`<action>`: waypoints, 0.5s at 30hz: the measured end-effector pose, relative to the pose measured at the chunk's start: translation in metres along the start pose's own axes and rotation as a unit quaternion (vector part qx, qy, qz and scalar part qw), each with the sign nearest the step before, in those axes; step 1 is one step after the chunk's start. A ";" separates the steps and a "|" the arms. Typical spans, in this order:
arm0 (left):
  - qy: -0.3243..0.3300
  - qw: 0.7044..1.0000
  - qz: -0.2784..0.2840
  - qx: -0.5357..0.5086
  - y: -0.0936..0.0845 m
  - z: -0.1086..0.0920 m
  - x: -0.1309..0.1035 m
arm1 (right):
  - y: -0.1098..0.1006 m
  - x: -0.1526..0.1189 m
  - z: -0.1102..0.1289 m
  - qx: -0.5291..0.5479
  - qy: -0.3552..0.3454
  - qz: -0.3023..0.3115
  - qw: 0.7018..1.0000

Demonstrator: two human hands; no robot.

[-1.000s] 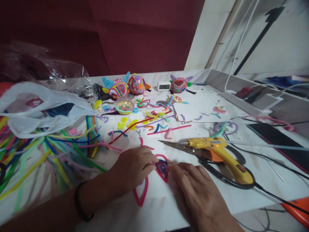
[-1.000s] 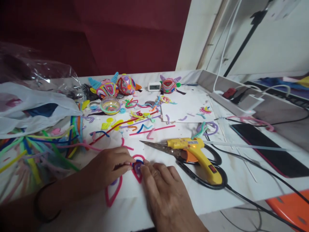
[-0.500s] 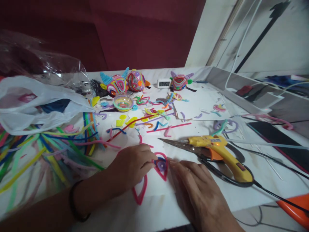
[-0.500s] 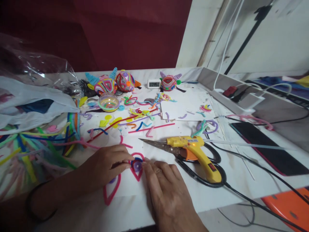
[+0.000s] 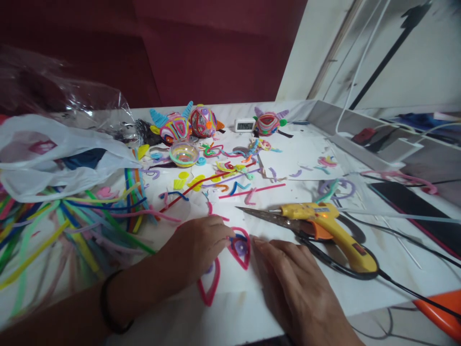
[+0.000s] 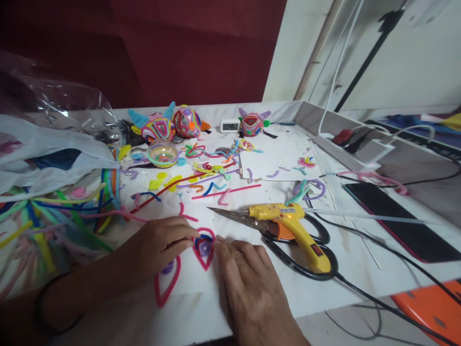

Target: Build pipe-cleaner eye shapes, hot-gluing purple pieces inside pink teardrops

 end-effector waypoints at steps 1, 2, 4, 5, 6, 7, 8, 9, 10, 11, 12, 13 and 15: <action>-0.003 1.000 0.005 0.007 0.000 0.000 0.000 | 0.000 0.000 0.000 -0.002 0.001 0.001 1.000; -0.005 1.000 0.007 0.012 -0.001 -0.001 0.001 | -0.001 0.001 0.000 -0.005 0.003 0.002 1.000; -0.010 1.000 0.002 0.015 -0.001 -0.001 0.001 | -0.001 0.002 0.001 -0.009 0.007 0.001 1.000; -0.013 1.000 -0.003 0.012 0.000 -0.002 0.001 | -0.002 0.002 0.001 -0.008 0.006 0.002 1.000; -0.016 1.000 -0.007 0.008 0.000 -0.002 0.001 | -0.002 0.003 0.001 -0.007 0.006 0.002 1.000; -0.022 1.000 -0.010 0.002 0.000 -0.002 0.000 | -0.002 0.003 0.002 -0.005 0.004 0.000 1.000; -0.031 0.999 -0.012 -0.004 0.001 -0.002 0.000 | -0.001 0.004 0.002 -0.002 0.003 -0.001 1.000; -0.039 0.999 -0.013 -0.010 0.001 -0.002 0.000 | -0.001 0.004 0.002 0.001 0.003 0.002 1.000; -0.046 0.999 -0.013 -0.016 0.001 -0.003 0.000 | -0.001 0.005 0.002 0.004 0.004 0.005 1.000; -0.050 0.998 -0.011 -0.021 0.002 -0.003 0.000 | -0.001 0.006 0.003 0.006 0.004 0.008 1.000; -0.052 0.998 -0.010 -0.025 0.002 -0.003 0.000 | -0.001 0.006 0.003 0.007 0.002 0.011 1.000; -0.053 0.998 -0.010 -0.028 0.002 -0.003 0.001 | -0.001 0.007 0.003 0.007 0.000 0.017 1.000; -0.057 0.998 -0.010 -0.031 0.002 -0.003 0.001 | -0.001 0.007 0.003 0.006 -0.003 0.028 1.000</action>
Point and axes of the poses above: each hand's wrist, its own x-axis towards the middle knuckle, its own y-axis out of the palm, z = x × y, the point moved 1 cm from there along x, towards the middle knuckle, and after that the axes turned 2 degrees about x, right-handed, at the moved point
